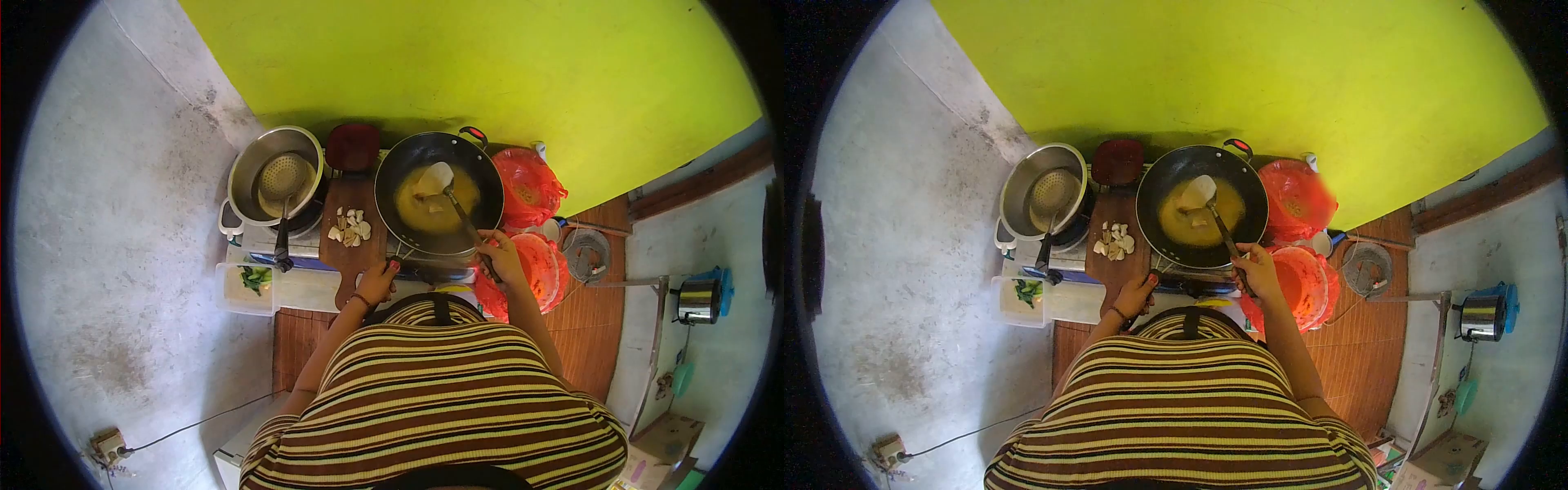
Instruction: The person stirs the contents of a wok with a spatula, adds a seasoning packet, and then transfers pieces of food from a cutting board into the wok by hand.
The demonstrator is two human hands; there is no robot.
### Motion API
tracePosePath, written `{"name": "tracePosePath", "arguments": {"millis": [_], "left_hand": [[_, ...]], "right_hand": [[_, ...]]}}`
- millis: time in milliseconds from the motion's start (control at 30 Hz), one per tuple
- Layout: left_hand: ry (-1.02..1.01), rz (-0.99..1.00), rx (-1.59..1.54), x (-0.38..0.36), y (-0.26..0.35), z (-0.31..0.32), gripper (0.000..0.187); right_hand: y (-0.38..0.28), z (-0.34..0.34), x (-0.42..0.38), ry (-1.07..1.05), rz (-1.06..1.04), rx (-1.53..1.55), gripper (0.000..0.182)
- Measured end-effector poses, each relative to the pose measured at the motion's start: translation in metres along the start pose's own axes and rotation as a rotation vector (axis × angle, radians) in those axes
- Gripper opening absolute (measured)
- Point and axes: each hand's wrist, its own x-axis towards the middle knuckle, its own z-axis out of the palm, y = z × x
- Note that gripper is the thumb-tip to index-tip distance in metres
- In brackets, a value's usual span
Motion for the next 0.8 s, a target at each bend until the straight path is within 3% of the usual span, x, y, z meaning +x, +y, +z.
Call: {"name": "tracePosePath", "arguments": {"millis": [267,567,800], "left_hand": [[-0.002,0.011,-0.052,0.003,-0.005,0.002,0.030],[-0.011,-0.035,-0.067,0.003,-0.003,0.001,0.026],[-0.030,-0.051,-0.121,0.003,-0.005,0.000,0.026]], "right_hand": [[0.008,-0.010,-0.004,0.161,-0.061,-0.175,0.033],[0.022,-0.019,-0.003,0.166,0.028,0.031,0.030],[0.004,-0.007,0.003,0.043,0.099,0.187,0.029]]}}
